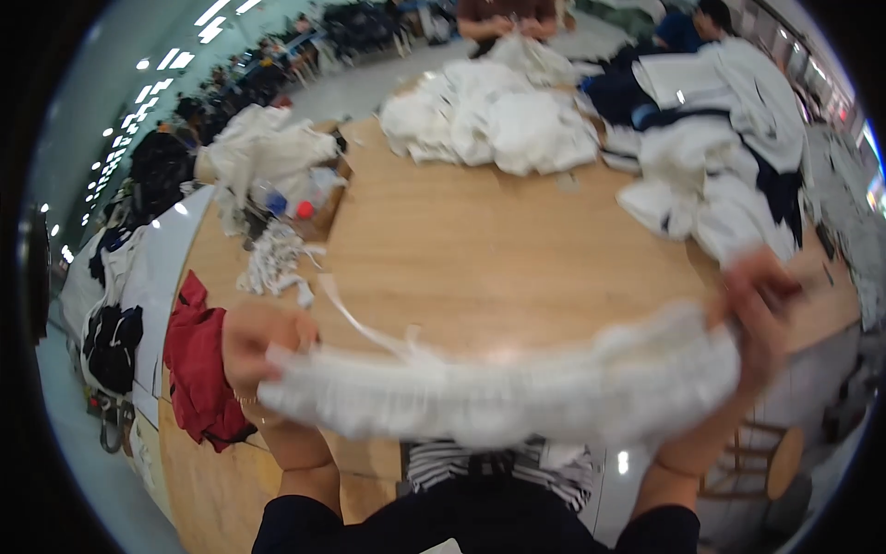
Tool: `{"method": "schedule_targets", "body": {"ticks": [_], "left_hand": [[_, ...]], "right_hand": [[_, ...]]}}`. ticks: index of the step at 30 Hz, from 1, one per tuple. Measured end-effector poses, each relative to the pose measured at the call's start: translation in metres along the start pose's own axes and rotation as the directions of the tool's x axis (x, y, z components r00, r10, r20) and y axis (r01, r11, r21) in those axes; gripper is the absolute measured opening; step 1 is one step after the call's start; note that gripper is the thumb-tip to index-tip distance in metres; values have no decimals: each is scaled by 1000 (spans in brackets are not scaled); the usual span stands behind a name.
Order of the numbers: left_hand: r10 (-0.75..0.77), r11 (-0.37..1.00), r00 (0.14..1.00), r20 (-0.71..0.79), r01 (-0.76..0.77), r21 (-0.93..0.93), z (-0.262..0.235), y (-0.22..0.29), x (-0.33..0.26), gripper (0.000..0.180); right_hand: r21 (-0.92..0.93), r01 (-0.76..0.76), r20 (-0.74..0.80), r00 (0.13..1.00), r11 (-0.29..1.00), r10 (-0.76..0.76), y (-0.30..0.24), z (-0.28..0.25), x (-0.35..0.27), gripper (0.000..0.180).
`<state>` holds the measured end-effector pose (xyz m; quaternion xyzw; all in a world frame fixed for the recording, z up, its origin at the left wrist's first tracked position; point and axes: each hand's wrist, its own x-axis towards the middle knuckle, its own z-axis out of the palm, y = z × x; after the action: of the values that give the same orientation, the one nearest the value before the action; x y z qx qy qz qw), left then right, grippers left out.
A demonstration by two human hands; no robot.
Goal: The recorder uses thread snips to trim excess threads from white athletic shorts on a factory work table.
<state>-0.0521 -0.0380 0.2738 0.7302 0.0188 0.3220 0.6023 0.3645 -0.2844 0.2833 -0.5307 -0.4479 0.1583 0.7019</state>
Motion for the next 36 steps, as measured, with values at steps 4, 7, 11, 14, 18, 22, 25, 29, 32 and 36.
{"method": "schedule_targets", "body": {"ticks": [4, 7, 11, 14, 18, 22, 25, 29, 32, 36], "left_hand": [[-369, 625, 838, -402, 544, 559, -6, -107, 17, 19], [22, 334, 928, -371, 343, 878, 40, -202, 12, 40], [-280, 365, 909, -309, 398, 842, 103, -225, -14, 49], [-331, 182, 896, -297, 369, 911, 108, -238, -46, 51], [-384, 240, 866, -321, 429, 871, 99, -231, -52, 51], [-374, 275, 846, -380, 493, 826, 102, -227, -35, 40], [-186, 396, 854, -486, 518, 758, 115, -230, -18, 32], [-184, 715, 839, -512, 472, 516, 146, -244, 20, 25], [-258, 750, 769, -584, 541, 381, 171, -263, 54, 28], [-54, 561, 821, -568, 496, 663, 172, -281, 76, 34]], "right_hand": [[-111, -207, 167, 960, 972, 223, 136, 44, 47, 19], [-563, 118, 154, 987, 818, -36, 210, 52, 17, 35], [-401, -30, 167, 980, 916, 105, 214, 96, -41, 47], [-635, 89, 257, 961, 767, 102, 237, 96, -79, 46], [-759, 79, 285, 933, 646, 221, 249, 86, -90, 40], [-716, 10, 273, 924, 698, 266, 248, 85, -79, 38], [-654, -55, 231, 935, 755, 268, 249, 83, -79, 37], [-313, -255, 76, 954, 915, 292, 245, 90, -77, 33], [-252, -307, 16, 947, 918, 321, 242, 97, -74, 28], [-226, -349, 14, 932, 909, 361, 245, 96, -75, 24]]}}
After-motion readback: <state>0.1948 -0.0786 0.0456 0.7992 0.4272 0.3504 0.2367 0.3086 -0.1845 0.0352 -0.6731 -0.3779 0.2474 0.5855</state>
